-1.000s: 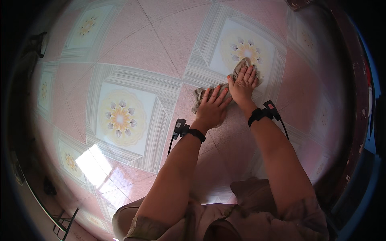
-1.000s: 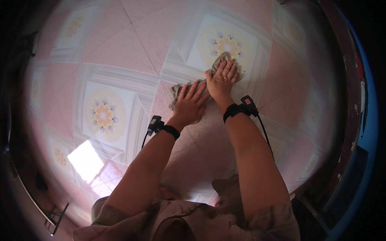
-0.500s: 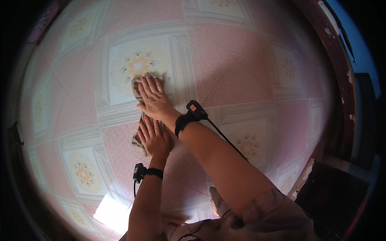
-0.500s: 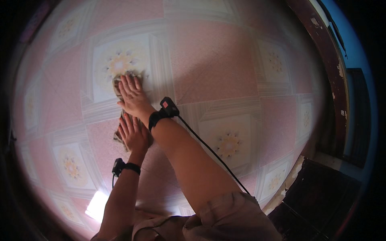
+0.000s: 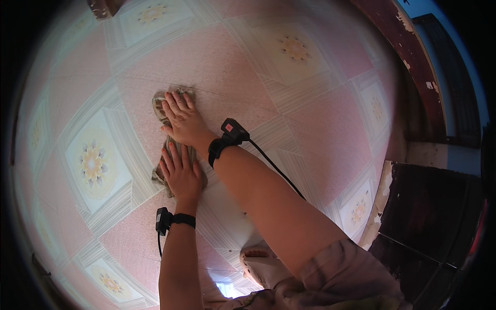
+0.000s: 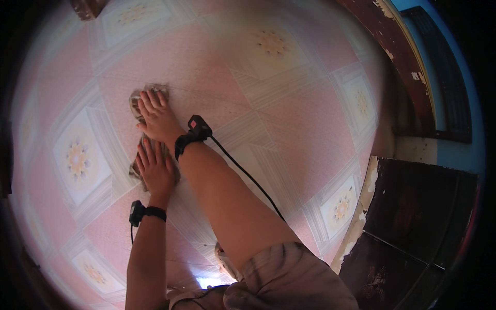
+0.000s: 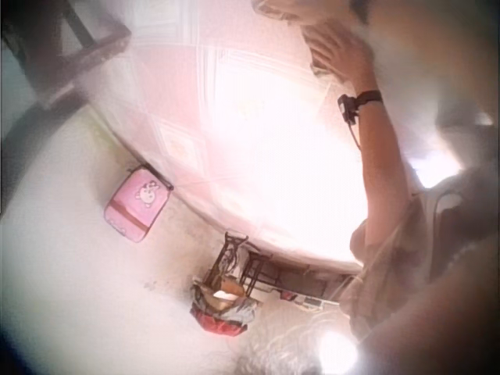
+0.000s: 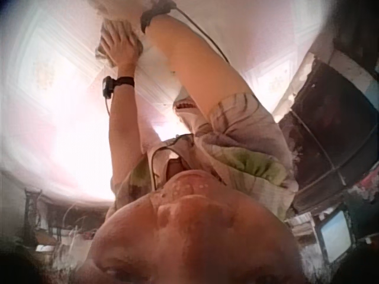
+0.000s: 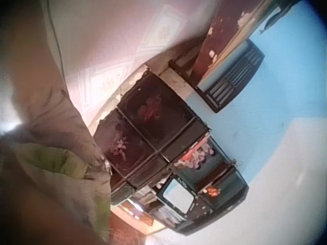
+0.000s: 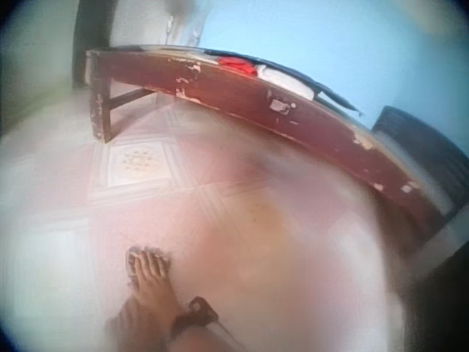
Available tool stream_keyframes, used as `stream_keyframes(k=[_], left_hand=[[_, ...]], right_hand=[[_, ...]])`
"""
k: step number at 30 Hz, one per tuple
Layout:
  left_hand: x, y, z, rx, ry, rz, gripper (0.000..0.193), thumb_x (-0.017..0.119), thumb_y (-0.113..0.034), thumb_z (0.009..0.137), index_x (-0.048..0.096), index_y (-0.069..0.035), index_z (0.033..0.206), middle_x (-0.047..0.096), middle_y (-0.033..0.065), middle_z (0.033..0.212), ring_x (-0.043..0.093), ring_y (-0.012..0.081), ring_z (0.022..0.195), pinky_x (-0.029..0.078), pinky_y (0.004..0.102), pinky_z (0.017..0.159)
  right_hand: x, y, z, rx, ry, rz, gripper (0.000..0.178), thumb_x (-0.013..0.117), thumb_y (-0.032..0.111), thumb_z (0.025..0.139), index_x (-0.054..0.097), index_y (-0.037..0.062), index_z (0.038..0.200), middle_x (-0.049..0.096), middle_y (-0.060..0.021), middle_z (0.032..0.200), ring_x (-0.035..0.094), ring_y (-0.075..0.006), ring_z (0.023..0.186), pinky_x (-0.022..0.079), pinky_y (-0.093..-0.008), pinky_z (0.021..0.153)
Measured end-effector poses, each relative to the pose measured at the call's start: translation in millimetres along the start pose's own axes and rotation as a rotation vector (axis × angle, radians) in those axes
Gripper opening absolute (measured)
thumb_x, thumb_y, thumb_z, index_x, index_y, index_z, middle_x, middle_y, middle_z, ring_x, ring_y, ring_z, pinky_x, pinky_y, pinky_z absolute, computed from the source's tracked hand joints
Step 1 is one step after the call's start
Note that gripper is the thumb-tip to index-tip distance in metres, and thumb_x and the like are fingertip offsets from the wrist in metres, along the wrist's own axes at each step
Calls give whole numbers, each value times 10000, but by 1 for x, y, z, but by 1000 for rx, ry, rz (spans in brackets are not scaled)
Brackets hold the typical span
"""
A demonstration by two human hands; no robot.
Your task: The person kneels on a tiled floor and wipes it with a cloth, moving around furniture and cleaning under a table. The person scrubs the floor in circular and back-and-forth motions, focusing on different areas throughout the clip.
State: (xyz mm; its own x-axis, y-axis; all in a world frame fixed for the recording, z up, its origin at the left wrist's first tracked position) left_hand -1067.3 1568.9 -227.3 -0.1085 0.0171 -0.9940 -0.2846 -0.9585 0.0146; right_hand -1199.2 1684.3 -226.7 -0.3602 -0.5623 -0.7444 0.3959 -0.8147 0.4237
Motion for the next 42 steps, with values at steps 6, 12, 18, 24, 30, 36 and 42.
stream_keyframes(k=[6,12,18,24,30,36,42], left_hand=[[15,-93,21,218,58,-54,618,525,-348,987,444,-121,1556,274,186,1679,194,433,1559,143,596,1249],[11,-156,0,354,214,-131,633,541,-354,964,450,-113,1542,262,207,1677,184,463,1553,164,614,1238],[23,-163,2,385,177,-93,631,491,-379,985,441,-108,1553,270,207,1673,215,470,1542,174,620,1233],[35,-150,5,375,215,-48,657,511,-388,979,389,-158,1583,245,182,1687,189,459,1553,145,622,1247],[29,-155,7,296,228,-41,661,535,-392,971,402,-152,1572,226,176,1694,167,447,1560,137,619,1249],[14,-135,2,331,150,-113,639,559,-377,947,465,-132,1530,273,190,1674,199,459,1549,142,631,1240],[-1,-134,-3,314,204,-179,681,594,-369,926,451,-129,1547,285,187,1670,178,454,1556,135,619,1242]], right_hand=[[-69,-99,-54,223,82,-29,785,678,427,913,450,-53,1491,340,-233,1626,277,-372,1529,154,-525,1265],[-128,-133,-121,375,136,-101,805,680,420,911,422,-49,1512,306,-225,1650,230,-368,1554,119,-521,1276],[-130,-144,-127,415,184,12,808,719,396,881,444,-70,1480,307,-251,1636,241,-381,1546,150,-532,1267],[-123,-143,-118,362,75,33,813,747,375,857,457,-83,1464,317,-254,1631,250,-392,1540,171,-543,1255],[-127,-143,-115,344,47,55,792,741,349,854,463,-77,1460,329,-253,1624,263,-389,1535,171,-541,1256],[-114,-120,-105,336,69,14,771,725,341,863,463,-56,1470,345,-249,1618,282,-385,1527,175,-545,1253],[-119,-109,-107,344,99,-22,734,697,331,889,464,-37,1479,351,-234,1621,293,-379,1523,184,-543,1247]])
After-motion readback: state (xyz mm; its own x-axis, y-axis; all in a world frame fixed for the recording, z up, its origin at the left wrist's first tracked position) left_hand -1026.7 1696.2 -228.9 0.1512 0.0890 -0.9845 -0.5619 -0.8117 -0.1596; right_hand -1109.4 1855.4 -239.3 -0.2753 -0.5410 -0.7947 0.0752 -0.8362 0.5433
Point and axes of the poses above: each hand's wrist, its own z-axis towards the middle knuckle, its own x-axis out of the palm, y = z × x, the point moved 1 cm from there along z, towards the middle knuckle
